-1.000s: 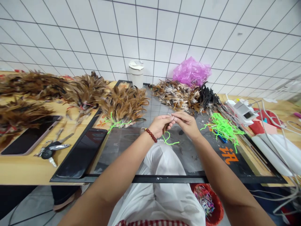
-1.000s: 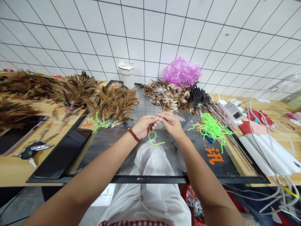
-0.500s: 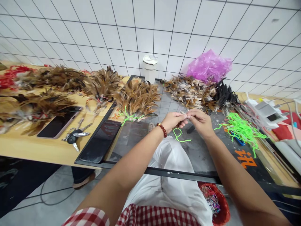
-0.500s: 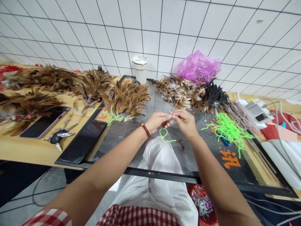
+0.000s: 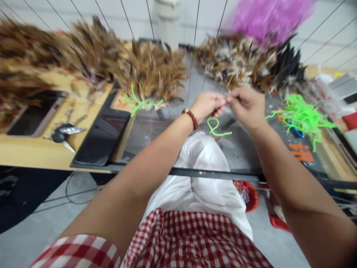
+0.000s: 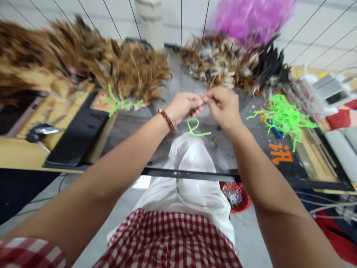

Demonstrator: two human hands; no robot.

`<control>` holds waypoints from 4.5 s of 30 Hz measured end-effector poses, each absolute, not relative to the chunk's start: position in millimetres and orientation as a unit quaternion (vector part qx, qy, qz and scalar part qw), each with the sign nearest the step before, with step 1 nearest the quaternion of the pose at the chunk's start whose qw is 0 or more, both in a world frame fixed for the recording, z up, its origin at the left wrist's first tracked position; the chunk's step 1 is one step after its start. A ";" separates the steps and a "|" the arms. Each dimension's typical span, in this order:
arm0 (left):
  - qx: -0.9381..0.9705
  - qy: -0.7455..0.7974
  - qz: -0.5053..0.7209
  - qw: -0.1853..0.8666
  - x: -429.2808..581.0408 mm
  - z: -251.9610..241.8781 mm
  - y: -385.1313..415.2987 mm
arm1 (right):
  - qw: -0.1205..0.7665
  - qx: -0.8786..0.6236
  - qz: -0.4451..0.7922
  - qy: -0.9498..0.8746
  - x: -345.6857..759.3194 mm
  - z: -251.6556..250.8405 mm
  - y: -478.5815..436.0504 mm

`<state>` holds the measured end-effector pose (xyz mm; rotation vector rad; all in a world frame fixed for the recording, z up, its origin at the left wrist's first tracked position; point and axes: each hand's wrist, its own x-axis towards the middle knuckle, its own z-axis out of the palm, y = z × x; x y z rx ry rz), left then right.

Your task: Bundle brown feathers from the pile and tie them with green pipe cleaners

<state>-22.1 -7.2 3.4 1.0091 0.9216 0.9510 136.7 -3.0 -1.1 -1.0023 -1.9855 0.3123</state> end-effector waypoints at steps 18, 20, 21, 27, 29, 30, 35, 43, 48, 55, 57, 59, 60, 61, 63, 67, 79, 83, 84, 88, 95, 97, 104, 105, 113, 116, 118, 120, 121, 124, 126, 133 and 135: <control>0.480 0.426 0.426 0.638 -20.0 -2.2 -3.5 | 0.415 -0.388 0.084 -0.819 135.1 2.3 -1.4; 0.480 0.424 0.428 0.638 -20.0 -1.7 -3.9 | 0.417 -0.381 0.077 -0.822 133.5 2.7 -1.1; 0.479 0.423 0.429 0.638 -20.0 -1.3 -4.2 | 0.420 -0.378 0.074 -0.822 133.3 2.6 -0.6; 0.445 0.434 0.455 0.638 -19.6 3.5 -6.4 | 0.451 -0.428 0.060 -0.781 142.7 -5.7 9.4; 0.430 0.440 0.464 0.637 -19.4 5.3 -6.8 | 0.442 -0.448 0.044 -0.776 147.0 -12.5 15.0; 0.423 0.442 0.467 0.638 -19.3 6.1 -6.8 | 0.429 -0.459 0.034 -0.777 148.2 -16.1 17.9; 0.390 0.438 0.473 0.657 -19.3 7.6 -6.5 | 0.322 -0.544 -0.036 -0.774 142.0 -25.4 26.0; 0.327 0.422 0.510 0.675 -19.8 5.8 -3.6 | 0.305 -0.592 -0.051 -0.744 128.9 -11.3 16.0; 0.260 0.381 0.559 0.689 -19.0 3.7 -0.7 | 0.477 -0.515 0.182 -0.688 116.7 -10.9 7.8; 0.225 0.328 0.575 0.715 -19.8 1.8 0.8 | 0.536 -0.469 0.318 -0.625 100.1 -5.4 -0.3; 0.222 0.313 0.576 0.722 -18.9 1.4 0.8 | 0.533 -0.475 0.321 -0.623 98.6 -4.5 -2.4; 0.220 0.304 0.575 0.727 -18.0 1.6 0.3 | 0.519 -0.480 0.314 -0.633 97.3 -4.3 -4.8; 0.221 0.302 0.574 0.728 -17.6 1.9 -0.1 | 0.510 -0.483 0.307 -0.642 96.6 -4.3 -6.1; 0.221 0.301 0.573 0.730 -17.3 2.4 -0.7 | 0.501 -0.485 0.297 -0.652 95.7 -4.4 -7.4; 0.223 0.301 0.569 0.732 -17.2 3.4 -1.7 | 0.488 -0.488 0.274 -0.670 94.3 -4.5 -9.4; 0.227 0.309 0.562 0.733 -20.1 5.6 -1.5 | 0.474 -0.479 0.273 -0.686 95.9 -5.0 -9.0; 0.260 0.377 0.599 0.657 -29.4 12.6 1.2 | 0.540 -0.435 0.373 -0.617 117.6 6.7 1.6; 0.280 0.411 0.600 0.626 -29.4 12.6 0.9 | 0.570 -0.430 0.340 -0.612 124.5 14.1 2.5; 0.283 0.413 0.602 0.622 -29.8 12.5 1.4 | 0.575 -0.433 0.328 -0.612 126.2 14.8 3.1; 0.308 0.406 0.589 0.628 -28.7 12.7 0.7 | 0.562 -0.450 0.305 -0.623 126.4 14.8 2.4; 0.372 0.390 0.502 0.677 -21.5 16.2 -10.0 | 0.543 -0.433 0.313 -0.647 118.6 8.5 -1.5; 0.385 0.394 0.498 0.670 -20.9 16.9 -11.4 | 0.547 -0.436 0.286 -0.655 119.8 8.0 -1.3; 0.421 0.404 0.508 0.634 -19.1 17.3 -11.9 | 0.536 -0.449 0.232 -0.677 122.5 12.8 -3.0; 0.423 0.405 0.510 0.630 -19.1 17.4 -12.0 | 0.533 -0.451 0.234 -0.677 122.9 13.0 -2.5; 0.461 0.368 0.478 0.652 -23.4 18.6 -12.7 | 0.499 -0.400 0.326 -0.696 136.3 12.2 4.3; 0.466 0.359 0.465 0.661 -22.0 19.6 -14.3 | 0.484 -0.403 0.331 -0.703 141.2 12.2 4.7; 0.465 0.361 0.463 0.663 -19.5 19.7 -15.4 | 0.484 -0.410 0.324 -0.702 141.8 12.4 4.8; 0.472 0.370 0.467 0.650 -16.8 18.8 -15.8 | 0.484 -0.416 0.312 -0.704 140.8 13.0 4.7; 0.476 0.378 0.473 0.638 -15.8 18.0 -15.5 | 0.482 -0.421 0.304 -0.706 140.1 13.6 4.6; 0.463 0.410 0.498 0.608 -15.8 15.1 -12.3 | 0.470 -0.454 0.260 -0.711 141.6 16.3 4.7; 0.429 0.423 0.517 0.608 -18.4 13.3 -8.8 | 0.439 -0.499 0.200 -0.720 147.5 18.9 4.8; 0.279 0.426 0.563 0.651 -30.6 13.6 0.4 | 0.186 -0.584 0.130 -0.780 181.3 25.4 4.2; 0.265 0.418 0.562 0.663 -31.8 14.5 0.5 | 0.163 -0.588 0.128 -0.782 185.9 25.7 3.7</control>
